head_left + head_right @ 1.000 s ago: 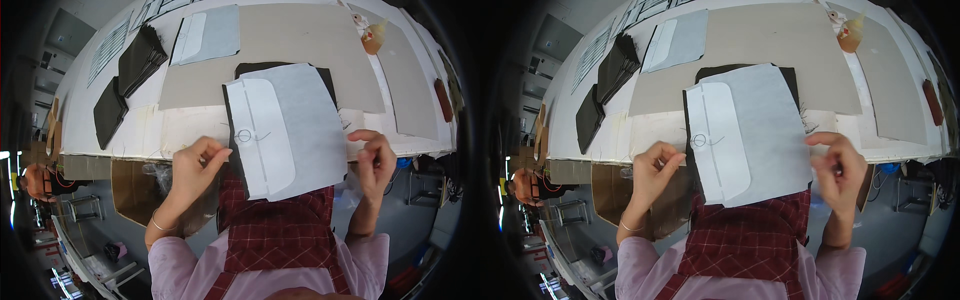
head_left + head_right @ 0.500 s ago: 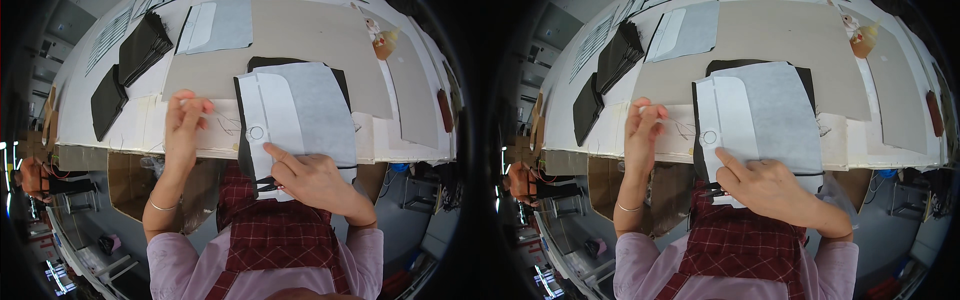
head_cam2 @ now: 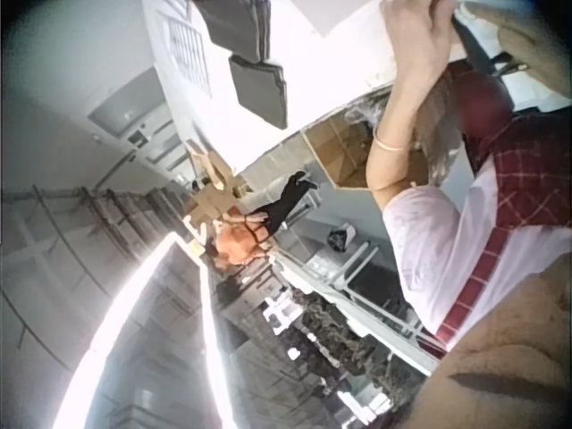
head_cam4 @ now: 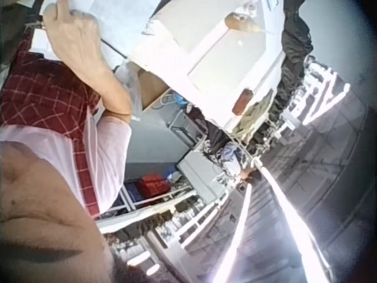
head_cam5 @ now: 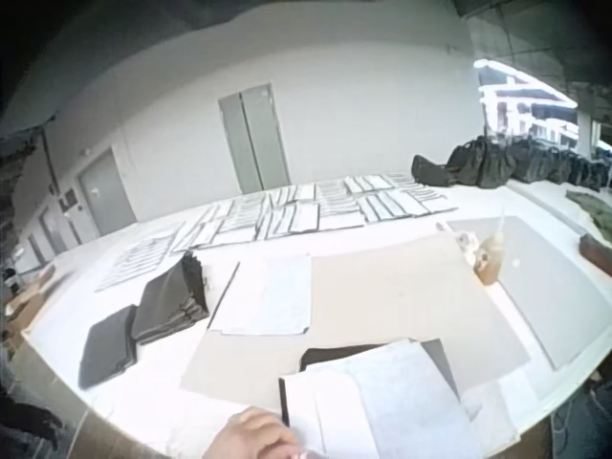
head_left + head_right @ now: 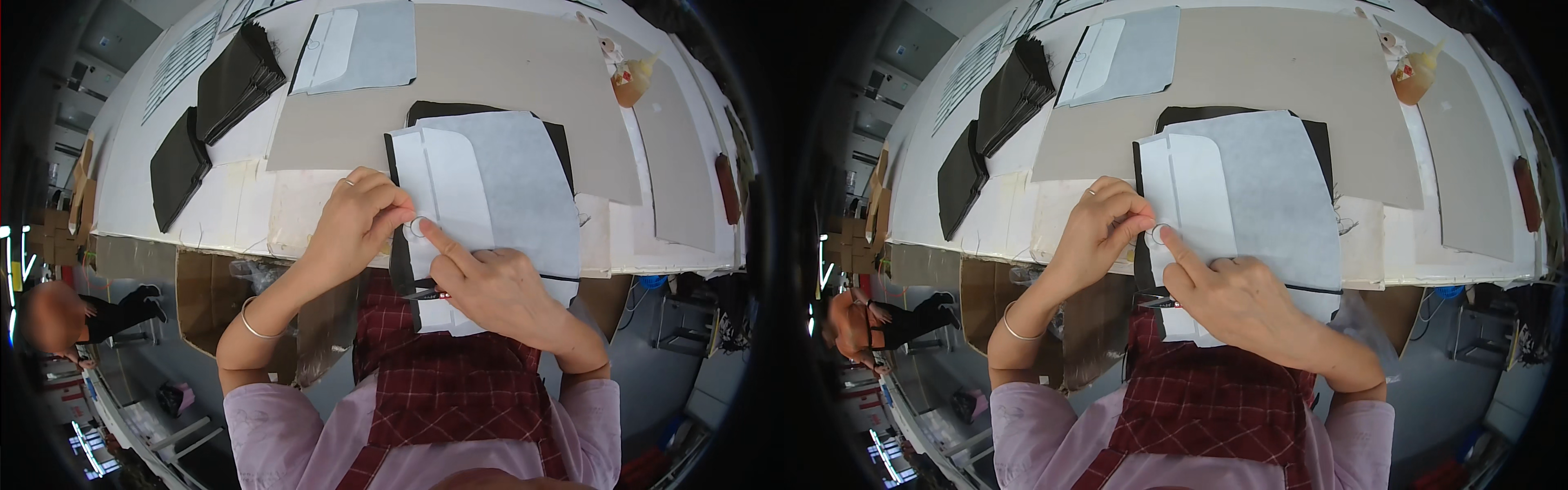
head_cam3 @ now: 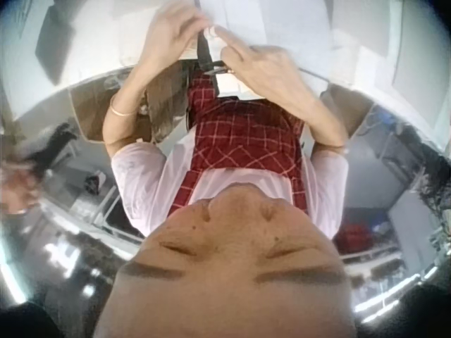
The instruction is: The person uses scissors to trim threads from dark fabric pieces and applies glue from a squeeze bottle to circular areas on white paper templates. They repeatedly place fabric pieces onto the templates, press them down, and trim excess threads. The person stacks completed pieces and continues the process with new fabric and templates.
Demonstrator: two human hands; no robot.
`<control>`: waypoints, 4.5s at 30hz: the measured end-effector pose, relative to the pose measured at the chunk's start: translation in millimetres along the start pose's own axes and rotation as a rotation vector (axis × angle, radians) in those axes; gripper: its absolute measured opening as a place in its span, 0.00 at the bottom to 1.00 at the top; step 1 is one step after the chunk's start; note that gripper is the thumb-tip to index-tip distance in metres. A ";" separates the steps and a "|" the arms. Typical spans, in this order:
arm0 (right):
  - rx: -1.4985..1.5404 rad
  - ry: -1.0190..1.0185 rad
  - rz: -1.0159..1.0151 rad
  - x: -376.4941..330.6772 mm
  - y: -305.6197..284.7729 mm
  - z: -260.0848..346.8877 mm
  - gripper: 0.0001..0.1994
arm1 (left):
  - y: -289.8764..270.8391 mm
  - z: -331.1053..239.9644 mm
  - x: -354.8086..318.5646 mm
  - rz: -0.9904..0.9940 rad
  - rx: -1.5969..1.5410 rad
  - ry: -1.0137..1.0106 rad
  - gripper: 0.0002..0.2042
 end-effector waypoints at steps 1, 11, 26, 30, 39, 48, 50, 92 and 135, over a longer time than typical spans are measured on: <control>-0.010 0.002 0.005 0.2 -0.4 0.5 0.06 | 1.3 2.2 -1.4 0.002 -0.043 -0.001 0.05; 0.029 0.006 -0.045 -2.0 3.0 -2.3 0.06 | -7.3 -14.8 -11.7 -0.158 0.140 0.060 0.06; 0.086 0.006 -0.097 -3.2 5.2 -5.1 0.09 | -7.5 -3.9 9.0 0.088 -0.074 -0.049 0.05; 0.077 0.003 -0.085 -3.0 5.4 -5.6 0.09 | -5.3 -14.3 8.3 0.092 0.063 0.051 0.05; 0.097 0.002 -0.093 -3.4 4.0 -6.6 0.08 | -6.4 -2.2 6.7 0.052 -0.270 -0.149 0.06; 0.104 0.004 -0.090 -3.2 3.5 -7.0 0.09 | -1.2 -3.0 6.0 0.061 -0.116 -0.103 0.06; 0.111 0.004 -0.095 -2.9 3.4 -7.3 0.09 | -4.3 -1.6 5.5 0.034 -0.224 -0.169 0.06; 0.167 0.051 -0.027 -0.6 -2.8 -8.3 0.12 | -19.1 22.4 1.8 0.160 -0.204 -0.015 0.08; 0.319 -0.050 0.684 112.8 -13.8 -85.4 0.21 | -10.6 40.1 4.7 0.192 -0.685 -0.223 0.05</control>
Point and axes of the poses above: each hand's wrist, its own x-axis towards the middle knuckle, its own y-axis out of the palm, z = x × y, the point moved 4 cm from there along x, towards the middle knuckle, and after that the axes turned 5 degrees about z, right-handed, at the moved point
